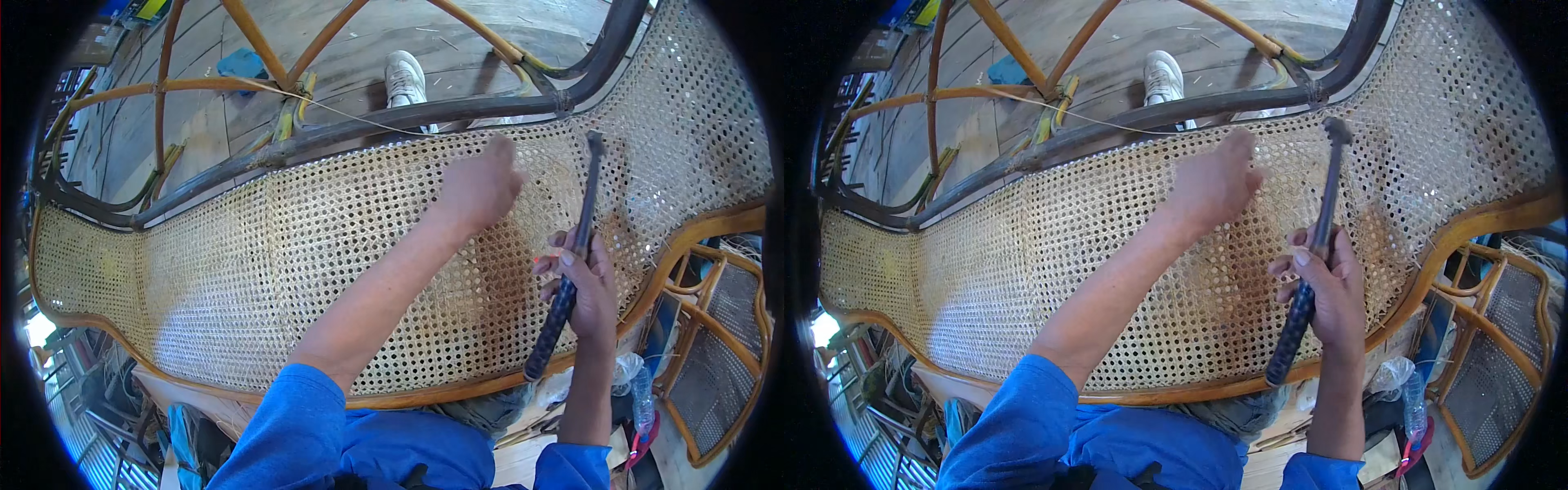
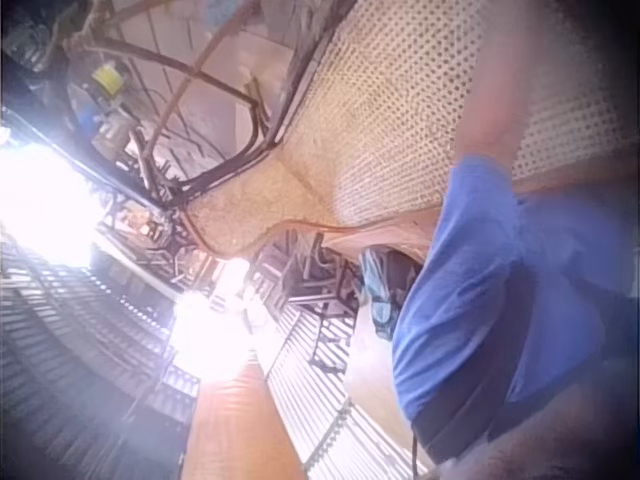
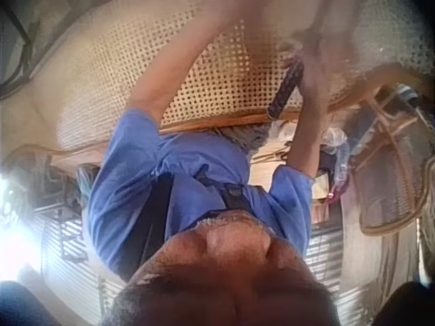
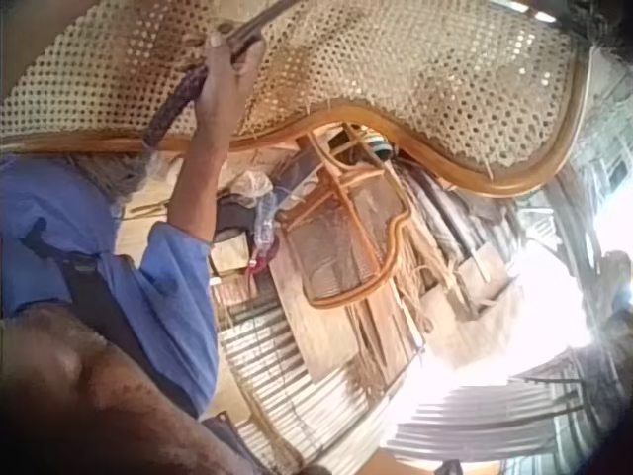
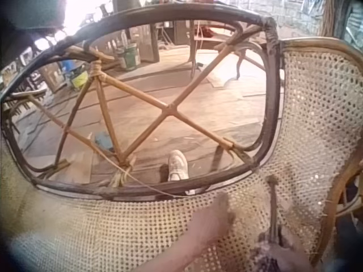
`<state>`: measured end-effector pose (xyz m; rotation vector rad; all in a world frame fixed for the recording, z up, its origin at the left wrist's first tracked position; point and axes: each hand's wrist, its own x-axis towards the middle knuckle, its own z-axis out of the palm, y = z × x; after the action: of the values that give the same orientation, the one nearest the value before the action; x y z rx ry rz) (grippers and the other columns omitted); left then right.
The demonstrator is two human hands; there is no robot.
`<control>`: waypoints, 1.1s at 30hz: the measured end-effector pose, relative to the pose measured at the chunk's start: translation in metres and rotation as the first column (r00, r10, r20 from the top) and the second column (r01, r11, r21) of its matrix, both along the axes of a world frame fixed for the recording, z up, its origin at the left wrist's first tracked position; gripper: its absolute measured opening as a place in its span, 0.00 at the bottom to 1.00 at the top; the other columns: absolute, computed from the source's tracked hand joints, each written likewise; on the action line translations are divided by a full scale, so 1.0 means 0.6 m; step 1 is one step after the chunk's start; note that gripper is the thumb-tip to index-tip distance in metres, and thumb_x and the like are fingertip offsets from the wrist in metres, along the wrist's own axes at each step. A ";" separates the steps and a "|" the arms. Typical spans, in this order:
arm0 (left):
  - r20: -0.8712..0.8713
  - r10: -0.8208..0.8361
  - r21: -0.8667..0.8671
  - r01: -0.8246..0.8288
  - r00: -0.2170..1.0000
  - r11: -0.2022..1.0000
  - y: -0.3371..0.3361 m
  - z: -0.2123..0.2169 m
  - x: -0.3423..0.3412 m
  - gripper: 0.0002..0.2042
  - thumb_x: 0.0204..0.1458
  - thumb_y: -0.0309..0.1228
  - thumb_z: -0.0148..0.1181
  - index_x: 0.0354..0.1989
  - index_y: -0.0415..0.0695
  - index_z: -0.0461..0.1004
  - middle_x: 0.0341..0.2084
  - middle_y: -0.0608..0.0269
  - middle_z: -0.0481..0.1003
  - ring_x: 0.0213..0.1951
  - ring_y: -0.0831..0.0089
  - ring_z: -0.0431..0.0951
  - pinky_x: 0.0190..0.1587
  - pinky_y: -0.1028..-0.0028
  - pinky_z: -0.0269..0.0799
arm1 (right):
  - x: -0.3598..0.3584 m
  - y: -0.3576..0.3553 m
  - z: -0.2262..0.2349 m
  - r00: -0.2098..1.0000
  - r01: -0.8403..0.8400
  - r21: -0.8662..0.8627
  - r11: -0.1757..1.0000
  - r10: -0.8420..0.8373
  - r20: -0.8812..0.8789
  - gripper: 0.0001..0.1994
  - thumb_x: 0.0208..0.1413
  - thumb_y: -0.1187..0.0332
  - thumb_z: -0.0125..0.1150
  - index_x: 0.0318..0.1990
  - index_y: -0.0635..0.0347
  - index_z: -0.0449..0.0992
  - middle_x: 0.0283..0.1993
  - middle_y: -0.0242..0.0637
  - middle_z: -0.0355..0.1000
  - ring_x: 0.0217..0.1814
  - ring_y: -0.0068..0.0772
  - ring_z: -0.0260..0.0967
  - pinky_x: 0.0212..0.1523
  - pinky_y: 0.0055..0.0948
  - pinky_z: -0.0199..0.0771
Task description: The person weaves a cane strip into the seat of a rattan chair using a hammer to secure the weave. They repeatedly thread the strip through the existing mesh and tap it down to tighten the pattern.
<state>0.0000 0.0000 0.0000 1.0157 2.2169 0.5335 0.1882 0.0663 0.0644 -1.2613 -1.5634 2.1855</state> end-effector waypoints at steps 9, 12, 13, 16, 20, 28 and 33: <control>0.045 -0.127 0.008 0.127 0.991 0.992 0.046 -0.103 -0.243 0.27 0.54 0.55 0.51 0.46 0.40 0.75 0.41 0.48 0.77 0.44 0.59 0.78 0.46 0.63 0.74 | -0.085 0.019 -0.004 0.899 -0.303 0.143 0.942 0.233 0.371 0.10 0.59 0.72 0.52 0.47 0.62 0.67 0.23 0.25 0.62 0.19 0.14 0.62 0.18 0.19 0.62; 0.466 -0.044 -0.212 0.160 0.884 0.964 0.076 -0.100 -0.263 0.34 0.51 0.64 0.46 0.45 0.42 0.76 0.35 0.51 0.77 0.35 0.63 0.78 0.37 0.64 0.75 | -0.103 0.017 -0.026 0.855 -0.414 0.193 0.890 0.307 0.418 0.11 0.59 0.71 0.51 0.47 0.64 0.67 0.23 0.27 0.63 0.22 0.16 0.61 0.21 0.21 0.62; 0.585 0.032 -0.273 0.160 0.810 0.948 0.085 -0.098 -0.264 0.37 0.51 0.67 0.44 0.45 0.42 0.76 0.31 0.52 0.77 0.30 0.65 0.78 0.34 0.65 0.75 | -0.110 0.019 -0.032 0.806 -0.484 0.225 0.845 0.331 0.491 0.11 0.59 0.71 0.51 0.47 0.65 0.67 0.23 0.28 0.63 0.22 0.16 0.60 0.21 0.22 0.62; 0.761 0.037 -0.209 0.191 0.648 0.959 0.123 -0.136 -0.258 0.35 0.46 0.70 0.50 0.37 0.45 0.77 0.27 0.59 0.77 0.26 0.70 0.77 0.28 0.68 0.74 | -0.118 0.022 -0.046 0.799 -0.508 0.265 0.819 0.333 0.501 0.10 0.61 0.67 0.51 0.43 0.65 0.68 0.22 0.31 0.64 0.22 0.19 0.59 0.24 0.26 0.62; 0.870 0.048 -0.199 0.261 0.491 0.945 0.125 -0.151 -0.266 0.33 0.45 0.69 0.51 0.34 0.47 0.77 0.25 0.62 0.76 0.23 0.73 0.75 0.26 0.71 0.72 | -0.125 0.030 -0.049 0.719 -0.562 0.174 0.809 0.372 0.587 0.13 0.63 0.62 0.50 0.40 0.65 0.68 0.20 0.36 0.64 0.22 0.21 0.60 0.24 0.28 0.63; 0.882 -0.013 -0.128 0.266 0.471 0.955 0.126 -0.139 -0.270 0.34 0.48 0.69 0.48 0.33 0.44 0.76 0.22 0.62 0.73 0.21 0.73 0.74 0.24 0.72 0.71 | -0.127 0.031 -0.056 0.729 -0.587 0.247 0.771 0.371 0.576 0.15 0.64 0.58 0.48 0.38 0.64 0.67 0.19 0.41 0.65 0.21 0.27 0.63 0.23 0.32 0.63; 0.901 -0.032 -0.086 0.252 0.432 0.964 0.126 -0.162 -0.271 0.33 0.50 0.67 0.48 0.34 0.43 0.76 0.22 0.61 0.74 0.22 0.70 0.74 0.26 0.67 0.72 | -0.140 0.020 -0.045 0.708 -0.626 0.267 0.733 0.389 0.590 0.15 0.65 0.59 0.47 0.39 0.65 0.67 0.20 0.42 0.66 0.21 0.30 0.66 0.24 0.33 0.64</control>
<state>-0.1626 0.0755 -0.0971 0.5549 1.1480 0.5611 0.1043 0.0784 0.0373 -1.4060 -2.7548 1.5916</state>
